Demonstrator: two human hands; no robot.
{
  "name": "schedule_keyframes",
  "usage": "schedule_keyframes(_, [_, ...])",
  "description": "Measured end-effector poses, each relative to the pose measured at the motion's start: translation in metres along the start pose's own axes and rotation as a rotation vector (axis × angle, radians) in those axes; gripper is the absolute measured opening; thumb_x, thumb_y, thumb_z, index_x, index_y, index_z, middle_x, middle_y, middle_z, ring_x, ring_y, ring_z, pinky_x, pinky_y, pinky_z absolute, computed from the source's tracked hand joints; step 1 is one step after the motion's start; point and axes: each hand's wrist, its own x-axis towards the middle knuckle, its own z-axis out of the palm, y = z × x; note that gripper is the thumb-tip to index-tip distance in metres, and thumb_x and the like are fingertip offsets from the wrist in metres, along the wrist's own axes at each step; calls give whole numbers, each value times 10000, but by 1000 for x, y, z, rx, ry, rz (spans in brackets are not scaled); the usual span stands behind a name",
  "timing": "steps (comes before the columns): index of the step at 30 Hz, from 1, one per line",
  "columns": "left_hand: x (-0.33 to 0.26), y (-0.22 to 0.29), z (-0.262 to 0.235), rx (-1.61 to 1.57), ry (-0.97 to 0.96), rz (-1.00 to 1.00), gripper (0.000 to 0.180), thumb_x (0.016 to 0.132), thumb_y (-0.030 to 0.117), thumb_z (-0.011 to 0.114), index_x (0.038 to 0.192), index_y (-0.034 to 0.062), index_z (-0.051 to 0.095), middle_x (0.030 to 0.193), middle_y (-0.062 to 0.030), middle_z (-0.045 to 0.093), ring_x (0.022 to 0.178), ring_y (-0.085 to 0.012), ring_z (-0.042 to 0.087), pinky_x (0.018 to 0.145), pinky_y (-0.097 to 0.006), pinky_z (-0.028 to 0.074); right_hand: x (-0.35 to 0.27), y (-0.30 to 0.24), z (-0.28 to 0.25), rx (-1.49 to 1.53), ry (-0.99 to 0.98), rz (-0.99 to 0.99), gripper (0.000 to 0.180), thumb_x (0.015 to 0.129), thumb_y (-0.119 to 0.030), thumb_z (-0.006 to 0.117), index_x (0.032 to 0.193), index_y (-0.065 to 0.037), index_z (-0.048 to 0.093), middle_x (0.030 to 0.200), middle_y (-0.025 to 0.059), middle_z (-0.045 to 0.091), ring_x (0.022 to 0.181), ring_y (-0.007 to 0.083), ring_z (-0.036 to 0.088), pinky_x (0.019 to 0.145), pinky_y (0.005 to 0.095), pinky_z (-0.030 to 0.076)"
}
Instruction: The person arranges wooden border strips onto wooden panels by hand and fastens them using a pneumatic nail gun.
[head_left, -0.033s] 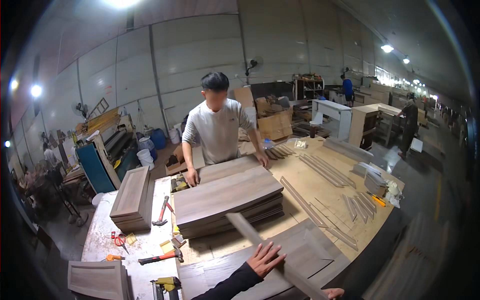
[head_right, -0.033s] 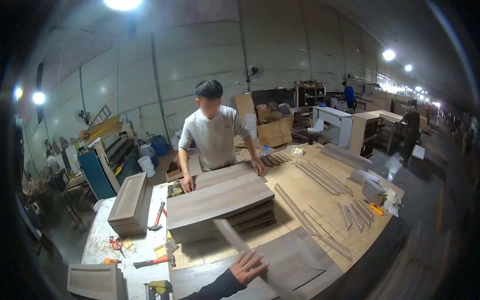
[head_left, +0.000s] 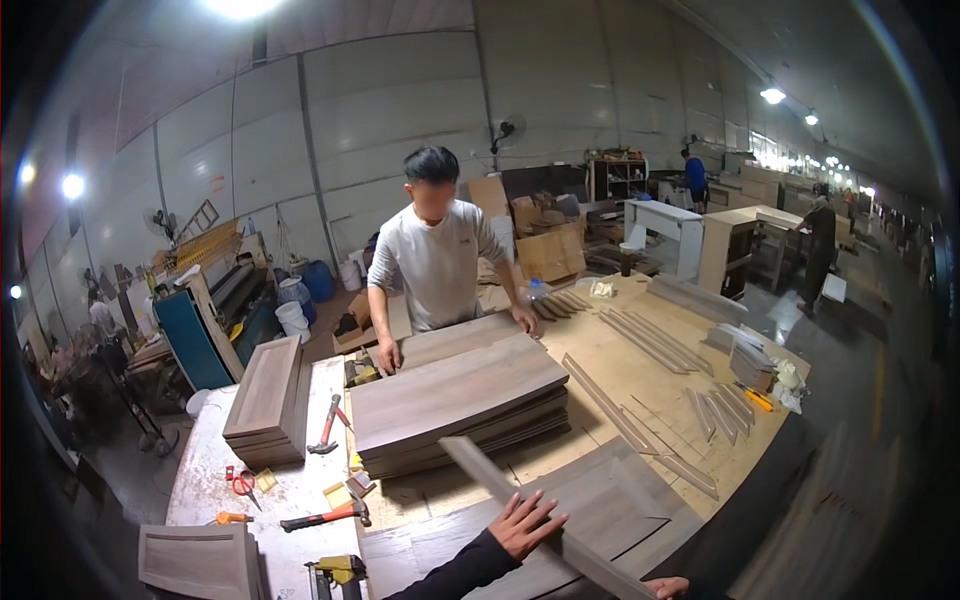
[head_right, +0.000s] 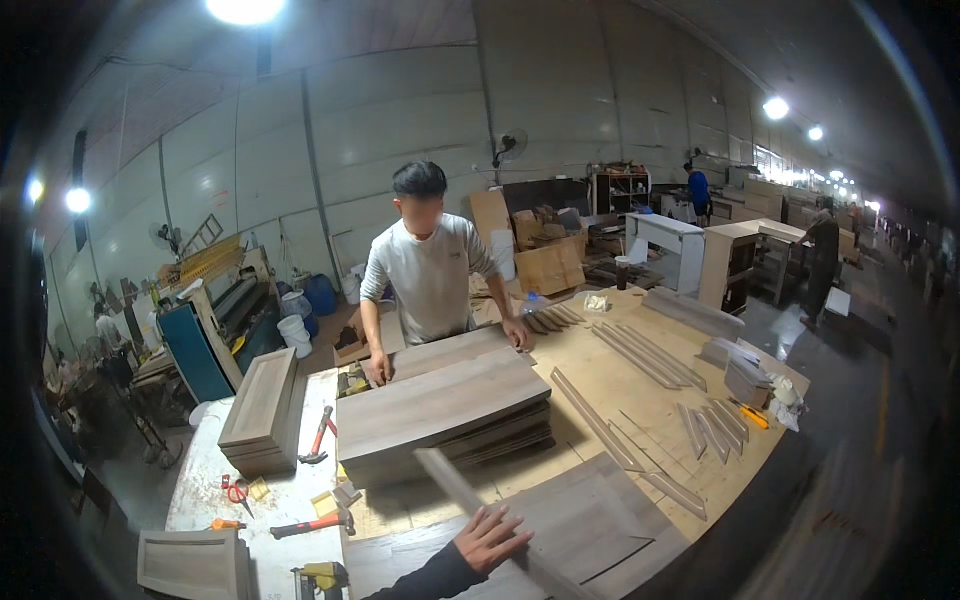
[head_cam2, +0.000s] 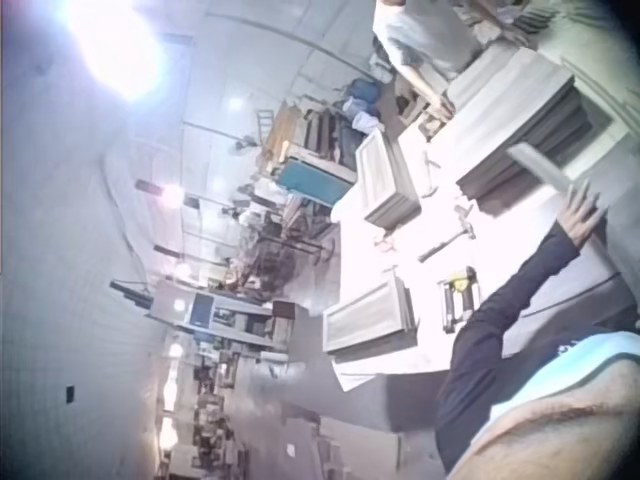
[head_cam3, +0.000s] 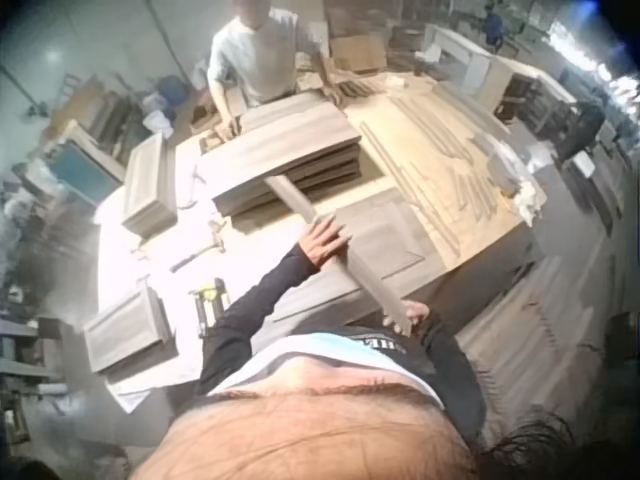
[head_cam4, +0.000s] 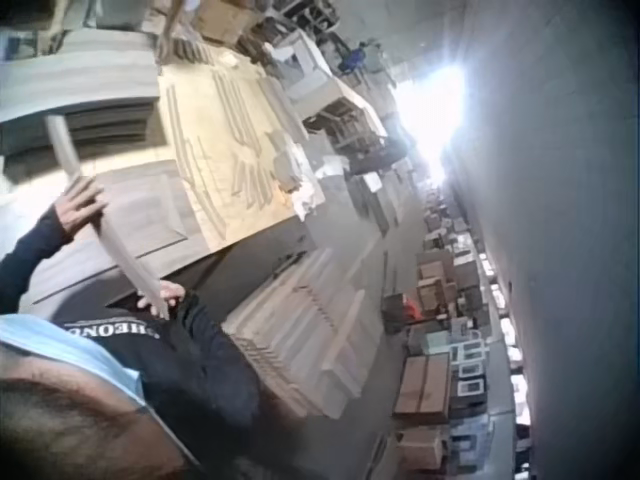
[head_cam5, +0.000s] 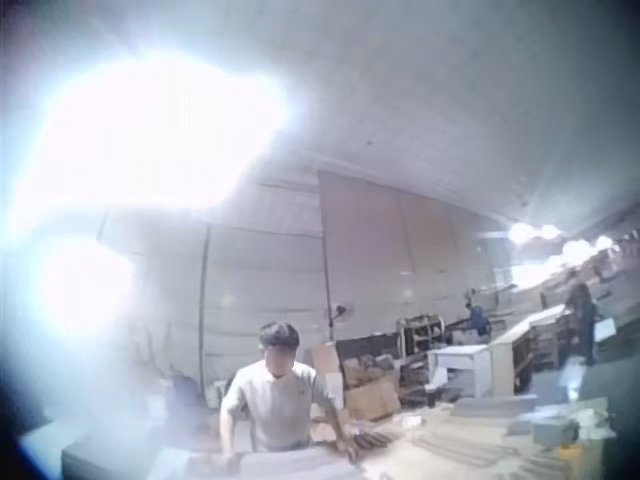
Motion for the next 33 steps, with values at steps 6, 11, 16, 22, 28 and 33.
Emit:
schedule_keyframes(6, [-46,24,-13,-62,-20,-9,516,820,183,550,1321,198,427,1295,-122,461,1190,-308,455,958,-463,388,-12,-17,-38,-126,-129,340,665,756,-227,648,1298,23,354,1179,247,538,854,263,657,549,272,545])
schedule_keyframes(11, [-67,53,-25,-149,-8,-120,414,809,212,597,1198,87,525,1138,-156,555,1048,-323,522,917,-452,412,-9,42,-229,-179,-416,195,612,778,-272,629,1273,-26,369,1116,216,551,870,268,637,609,337,534])
schedule_keyframes(16, [-82,70,3,-74,-161,-476,463,651,142,700,1104,128,606,1059,-161,571,915,-315,569,759,-423,475,-6,-10,-266,-564,-338,-894,336,854,-382,520,1035,-104,571,766,123,653,866,224,575,761,524,467])
schedule_keyframes(22, [-70,95,46,-199,-153,-653,631,495,108,788,1095,95,595,929,-128,502,781,-291,554,674,-376,476,-42,-69,-192,-706,1335,-535,294,842,-294,624,941,-18,640,769,66,662,618,109,613,527,223,482])
schedule_keyframes(28, [-57,112,88,-215,-268,-770,600,543,204,793,1092,76,587,885,-126,493,775,-297,541,673,-375,468,-31,-67,-178,-975,1478,-494,258,778,-246,619,956,-66,671,864,116,677,801,211,654,738,307,508])
schedule_keyframes(33, [-40,116,101,-244,-348,-806,589,557,239,804,1085,70,605,853,-121,485,768,-285,531,671,-378,461,-6,-74,-195,-1173,1355,-413,291,804,-294,578,963,-69,670,942,133,659,921,272,613,820,340,474])
